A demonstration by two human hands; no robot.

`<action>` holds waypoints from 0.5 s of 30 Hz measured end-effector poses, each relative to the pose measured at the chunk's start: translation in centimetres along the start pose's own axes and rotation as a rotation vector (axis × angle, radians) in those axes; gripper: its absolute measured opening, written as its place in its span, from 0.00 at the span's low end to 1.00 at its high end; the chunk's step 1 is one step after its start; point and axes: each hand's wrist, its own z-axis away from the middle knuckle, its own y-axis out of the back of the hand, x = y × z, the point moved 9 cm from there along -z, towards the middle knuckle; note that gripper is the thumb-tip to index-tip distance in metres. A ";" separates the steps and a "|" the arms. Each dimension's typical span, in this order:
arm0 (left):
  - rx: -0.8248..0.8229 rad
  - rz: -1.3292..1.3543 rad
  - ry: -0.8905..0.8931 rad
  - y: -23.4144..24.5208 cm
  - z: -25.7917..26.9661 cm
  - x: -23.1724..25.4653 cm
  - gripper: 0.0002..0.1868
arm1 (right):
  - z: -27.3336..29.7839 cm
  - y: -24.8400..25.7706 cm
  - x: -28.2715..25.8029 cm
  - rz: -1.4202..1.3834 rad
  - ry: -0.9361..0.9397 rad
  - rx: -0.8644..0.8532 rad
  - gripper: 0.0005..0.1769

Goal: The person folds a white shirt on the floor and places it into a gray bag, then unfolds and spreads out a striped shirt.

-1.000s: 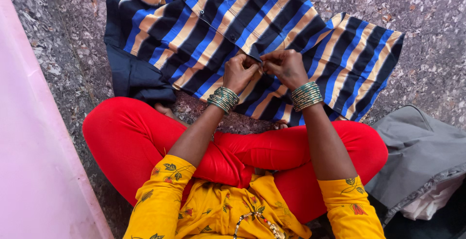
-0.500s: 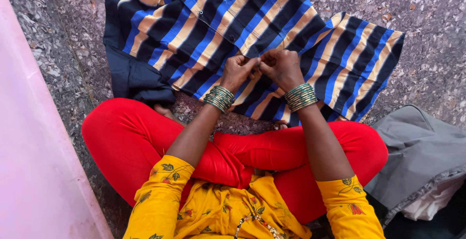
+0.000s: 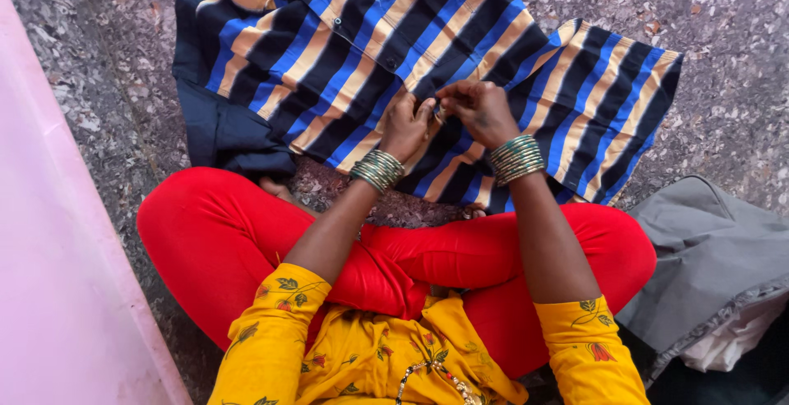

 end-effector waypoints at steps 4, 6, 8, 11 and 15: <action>0.194 -0.478 -0.082 2.3 1.1 2.1 0.23 | 1.3 2.4 -0.5 0.363 0.016 0.031 0.09; 0.239 -0.603 -0.158 2.4 2.2 3.3 0.23 | 2.4 3.7 -0.2 0.533 -0.050 0.024 0.16; 0.286 -0.729 -0.236 2.5 2.6 3.9 0.24 | 3.0 4.2 0.2 0.702 -0.117 0.021 0.23; 0.320 -0.976 -0.325 3.1 2.5 3.3 0.31 | 3.3 3.4 0.2 0.773 -0.086 0.015 0.38; 0.220 -0.984 -0.410 3.9 1.0 2.0 0.39 | 2.9 2.5 0.2 0.885 -0.077 0.075 0.41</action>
